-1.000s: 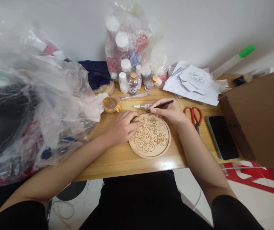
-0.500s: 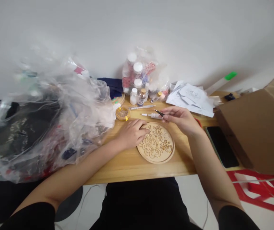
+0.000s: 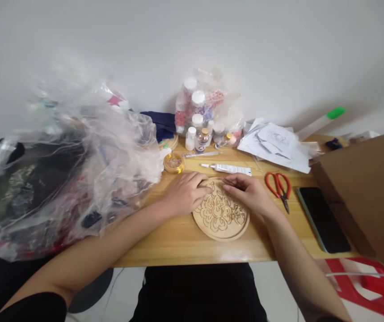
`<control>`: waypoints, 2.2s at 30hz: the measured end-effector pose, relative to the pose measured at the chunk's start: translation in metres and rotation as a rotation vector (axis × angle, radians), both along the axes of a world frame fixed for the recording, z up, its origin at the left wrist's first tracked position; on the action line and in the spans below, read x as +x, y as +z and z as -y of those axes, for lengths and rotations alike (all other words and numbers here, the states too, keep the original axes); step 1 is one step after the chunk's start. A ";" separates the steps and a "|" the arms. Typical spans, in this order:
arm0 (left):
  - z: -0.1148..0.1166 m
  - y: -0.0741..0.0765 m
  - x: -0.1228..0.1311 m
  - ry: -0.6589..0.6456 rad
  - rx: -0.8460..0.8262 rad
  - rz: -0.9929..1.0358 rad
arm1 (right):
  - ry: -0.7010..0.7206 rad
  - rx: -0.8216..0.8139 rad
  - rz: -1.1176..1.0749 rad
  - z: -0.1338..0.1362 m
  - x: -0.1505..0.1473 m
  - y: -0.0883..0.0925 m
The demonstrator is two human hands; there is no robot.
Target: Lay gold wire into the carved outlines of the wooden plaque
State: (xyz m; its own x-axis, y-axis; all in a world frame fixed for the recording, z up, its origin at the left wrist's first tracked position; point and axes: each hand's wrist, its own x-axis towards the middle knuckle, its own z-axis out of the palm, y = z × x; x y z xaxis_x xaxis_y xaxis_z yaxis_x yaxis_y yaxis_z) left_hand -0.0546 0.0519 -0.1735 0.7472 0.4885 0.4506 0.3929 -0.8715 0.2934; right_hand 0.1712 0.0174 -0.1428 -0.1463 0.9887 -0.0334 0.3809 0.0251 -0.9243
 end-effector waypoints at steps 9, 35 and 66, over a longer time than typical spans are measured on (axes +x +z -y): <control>-0.002 -0.002 0.000 -0.020 -0.024 0.027 | 0.006 0.199 0.341 0.001 0.013 -0.002; -0.002 -0.002 0.001 -0.026 -0.021 0.021 | 0.227 0.471 0.481 0.000 0.010 -0.015; -0.002 -0.002 0.001 -0.039 -0.013 0.025 | 0.162 0.484 0.449 -0.001 0.003 -0.021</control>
State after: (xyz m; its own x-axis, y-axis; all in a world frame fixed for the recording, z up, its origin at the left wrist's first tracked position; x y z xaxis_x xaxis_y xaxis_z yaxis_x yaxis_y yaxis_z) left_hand -0.0534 0.0543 -0.1758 0.7544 0.4648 0.4636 0.3507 -0.8823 0.3139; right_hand 0.1744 0.0186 -0.1637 -0.3695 0.8740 0.3155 0.6817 0.4857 -0.5471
